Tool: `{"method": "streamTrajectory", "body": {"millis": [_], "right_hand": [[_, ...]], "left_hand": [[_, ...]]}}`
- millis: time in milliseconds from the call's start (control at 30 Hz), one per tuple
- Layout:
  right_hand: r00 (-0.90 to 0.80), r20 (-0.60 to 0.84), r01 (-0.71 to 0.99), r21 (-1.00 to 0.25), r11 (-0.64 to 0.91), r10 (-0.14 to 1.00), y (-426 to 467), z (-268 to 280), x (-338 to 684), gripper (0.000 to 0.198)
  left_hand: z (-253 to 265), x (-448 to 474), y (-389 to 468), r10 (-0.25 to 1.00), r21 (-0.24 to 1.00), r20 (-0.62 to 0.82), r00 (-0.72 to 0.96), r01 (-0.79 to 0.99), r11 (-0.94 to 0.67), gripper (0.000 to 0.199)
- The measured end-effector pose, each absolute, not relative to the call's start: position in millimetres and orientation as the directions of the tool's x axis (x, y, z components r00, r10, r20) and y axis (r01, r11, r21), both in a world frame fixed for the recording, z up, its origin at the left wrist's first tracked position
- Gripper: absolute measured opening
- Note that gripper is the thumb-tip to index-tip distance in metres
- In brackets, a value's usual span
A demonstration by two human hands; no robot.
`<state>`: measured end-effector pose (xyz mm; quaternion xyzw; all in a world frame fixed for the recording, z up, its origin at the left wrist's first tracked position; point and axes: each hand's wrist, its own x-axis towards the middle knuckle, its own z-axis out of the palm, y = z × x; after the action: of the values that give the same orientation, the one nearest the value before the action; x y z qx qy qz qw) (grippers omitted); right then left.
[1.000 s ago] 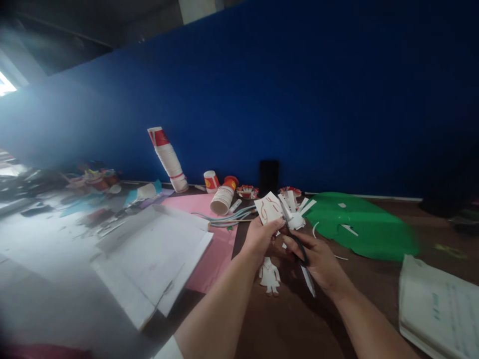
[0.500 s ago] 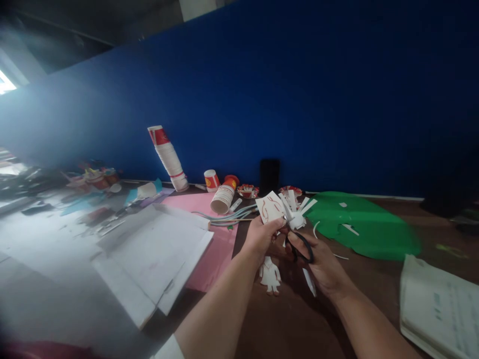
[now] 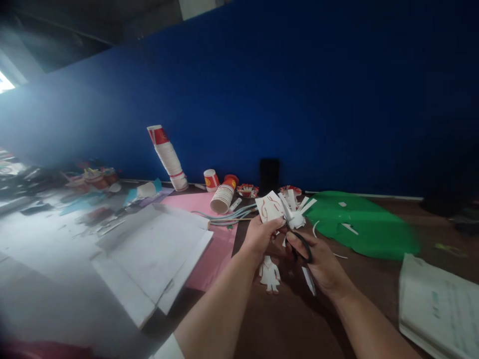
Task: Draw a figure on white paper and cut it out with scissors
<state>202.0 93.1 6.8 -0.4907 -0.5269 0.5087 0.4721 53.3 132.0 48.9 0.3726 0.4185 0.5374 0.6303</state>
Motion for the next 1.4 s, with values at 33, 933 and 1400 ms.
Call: {"method": "streamTrajectory", "body": {"millis": [33, 933, 1400], "right_hand": [[-0.071, 0.007, 0.067, -0.998, 0.012, 0.997, 93, 8, 202, 0.05], [-0.078, -0.063, 0.153, -0.987, -0.05, 0.995, 88, 26, 209, 0.048], [-0.069, -0.11, 0.12, -0.988, -0.101, 0.992, 87, 30, 209, 0.063]], "left_hand": [[50, 53, 132, 0.99, 0.918, -0.119, 0.074, -0.371, 0.139, 0.007], [46, 52, 133, 0.991, 0.902, -0.096, 0.093, -0.413, 0.127, 0.009], [45, 51, 133, 0.992, 0.917, -0.079, 0.101, -0.384, 0.112, 0.007]]}}
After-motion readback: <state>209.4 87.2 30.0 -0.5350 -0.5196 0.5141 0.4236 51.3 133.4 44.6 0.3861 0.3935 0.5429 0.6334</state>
